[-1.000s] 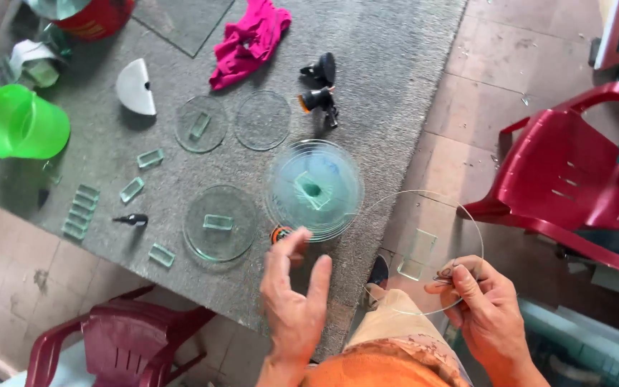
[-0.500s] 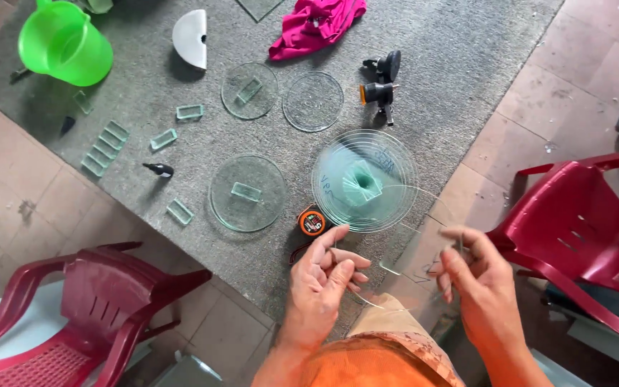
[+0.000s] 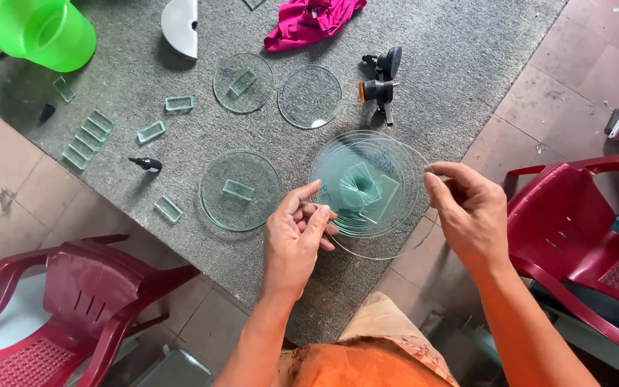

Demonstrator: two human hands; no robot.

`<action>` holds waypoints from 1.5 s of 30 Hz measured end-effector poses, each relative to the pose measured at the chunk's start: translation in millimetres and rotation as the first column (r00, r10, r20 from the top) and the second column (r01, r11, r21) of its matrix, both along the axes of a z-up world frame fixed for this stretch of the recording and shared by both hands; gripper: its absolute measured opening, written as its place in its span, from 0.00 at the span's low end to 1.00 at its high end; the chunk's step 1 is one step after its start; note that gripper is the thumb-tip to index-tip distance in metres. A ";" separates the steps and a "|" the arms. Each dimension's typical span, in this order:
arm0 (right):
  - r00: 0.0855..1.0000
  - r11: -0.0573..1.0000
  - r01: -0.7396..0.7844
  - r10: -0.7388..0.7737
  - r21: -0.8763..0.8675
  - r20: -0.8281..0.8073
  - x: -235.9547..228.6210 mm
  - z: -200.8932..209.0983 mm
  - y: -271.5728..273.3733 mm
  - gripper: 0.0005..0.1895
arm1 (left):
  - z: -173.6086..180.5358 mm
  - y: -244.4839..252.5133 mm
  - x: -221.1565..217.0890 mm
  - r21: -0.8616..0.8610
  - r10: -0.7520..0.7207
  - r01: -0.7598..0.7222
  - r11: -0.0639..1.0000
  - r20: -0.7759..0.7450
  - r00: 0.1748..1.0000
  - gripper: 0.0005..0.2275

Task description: A person cleans, measures, and assembles small glass components onto circular glass plates at a workshop table.

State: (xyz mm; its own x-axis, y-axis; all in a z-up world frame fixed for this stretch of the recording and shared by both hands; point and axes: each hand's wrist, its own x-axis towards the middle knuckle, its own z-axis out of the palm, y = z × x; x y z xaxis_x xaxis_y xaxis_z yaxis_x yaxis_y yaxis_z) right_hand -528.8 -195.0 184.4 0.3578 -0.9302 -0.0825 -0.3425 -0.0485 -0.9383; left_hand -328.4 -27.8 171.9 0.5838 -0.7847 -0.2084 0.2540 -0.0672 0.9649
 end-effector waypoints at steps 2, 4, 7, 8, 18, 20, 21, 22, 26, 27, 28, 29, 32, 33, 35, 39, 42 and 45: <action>0.998 0.999 -0.015 0.012 -0.051 -0.060 5.0 -4.5 -7.2 0.06 | -1.8 1.3 2.6 0.011 0.013 -0.013 1.000 0.015 1.000 0.20; 0.992 0.995 -0.036 0.024 -0.089 -0.127 7.4 -6.4 -9.5 0.06 | -1.7 5.4 5.2 0.048 0.006 -0.006 0.999 -0.003 1.000 0.21; 0.985 0.983 -0.098 0.073 -0.158 -0.154 8.2 -8.9 -11.9 0.07 | 0.9 9.8 10.6 0.030 0.001 0.001 1.000 -0.062 0.998 0.22; 0.984 0.981 -0.099 0.072 -0.167 -0.161 5.0 -7.9 -11.4 0.07 | 6.0 11.5 9.8 0.021 0.000 0.002 1.000 -0.068 0.998 0.22; 0.878 0.886 -0.443 0.397 -0.138 -0.268 18.3 3.5 -58.5 0.14 | 11.6 8.2 7.9 0.210 0.131 -0.100 0.973 -0.143 0.981 0.25; 0.864 0.883 -0.464 0.433 -0.070 -0.257 18.4 -1.1 -69.9 0.13 | 9.2 7.2 -8.0 0.247 0.218 -0.181 0.952 -0.135 0.966 0.22; 0.842 0.857 -0.509 0.479 -0.072 -0.248 18.5 -2.8 -76.1 0.14 | 11.3 6.8 -16.4 0.276 0.264 -0.224 0.935 -0.114 0.958 0.22; 0.827 0.834 -0.544 0.514 -0.092 -0.230 22.9 -5.9 -83.8 0.15 | 12.1 3.0 -18.1 0.290 0.297 -0.263 0.920 -0.080 0.952 0.21; 0.800 0.820 -0.573 0.555 -0.015 -0.228 21.2 -6.6 -94.8 0.15 | 5.5 -3.7 -49.5 0.363 0.484 -0.430 0.827 -0.070 0.872 0.19; 0.774 0.797 -0.604 0.586 -0.005 -0.240 19.8 -1.4 -96.8 0.15 | 5.6 -4.4 -57.2 0.368 0.521 -0.462 0.807 -0.076 0.850 0.19; 0.748 0.768 -0.641 0.621 -0.011 -0.233 29.3 -1.0 -97.6 0.16 | 3.5 -3.1 -55.9 0.360 0.563 -0.508 0.783 -0.062 0.824 0.19; 0.732 0.747 -0.664 0.645 -0.019 -0.222 27.5 -3.1 -98.1 0.16 | 3.5 -1.2 -59.0 0.354 0.588 -0.537 0.766 -0.050 0.807 0.19; 0.723 0.761 -0.648 0.630 0.039 -0.284 21.5 -9.6 -98.2 0.19 | 6.0 2.0 -65.0 0.352 0.608 -0.557 0.752 -0.046 0.792 0.18; 0.728 0.770 -0.637 0.611 0.023 -0.311 21.2 -12.5 -97.3 0.19 | 8.0 2.0 -64.9 0.346 0.590 -0.543 0.765 -0.039 0.806 0.19; 0.727 0.775 -0.632 0.596 0.006 -0.341 20.9 -17.9 -99.1 0.19 | 8.2 0.0 -62.9 0.339 0.577 -0.533 0.775 -0.037 0.816 0.19; 0.747 0.772 -0.633 0.591 -0.054 -0.304 26.0 -22.3 -106.2 0.20 | 5.5 -5.0 -56.1 0.299 0.531 -0.506 0.809 -0.003 0.848 0.19; 0.740 0.761 -0.645 0.601 -0.066 -0.303 28.4 -20.3 -109.8 0.20 | 5.7 -8.4 -54.7 0.295 0.516 -0.503 0.812 0.038 0.856 0.18; 0.731 0.755 -0.653 0.603 -0.068 -0.320 29.3 -19.5 -112.6 0.19 | 3.8 -10.2 -55.6 0.315 0.510 -0.499 0.807 0.056 0.859 0.18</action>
State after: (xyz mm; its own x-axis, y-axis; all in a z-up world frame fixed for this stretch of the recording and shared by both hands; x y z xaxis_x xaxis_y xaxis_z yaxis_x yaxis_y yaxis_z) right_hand -499.5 -307.6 164.9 0.8518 -0.5076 -0.1294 -0.4068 -0.4855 -0.7738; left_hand -384.0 -37.9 175.7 0.8690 -0.2736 -0.4122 0.3633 -0.2125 0.9071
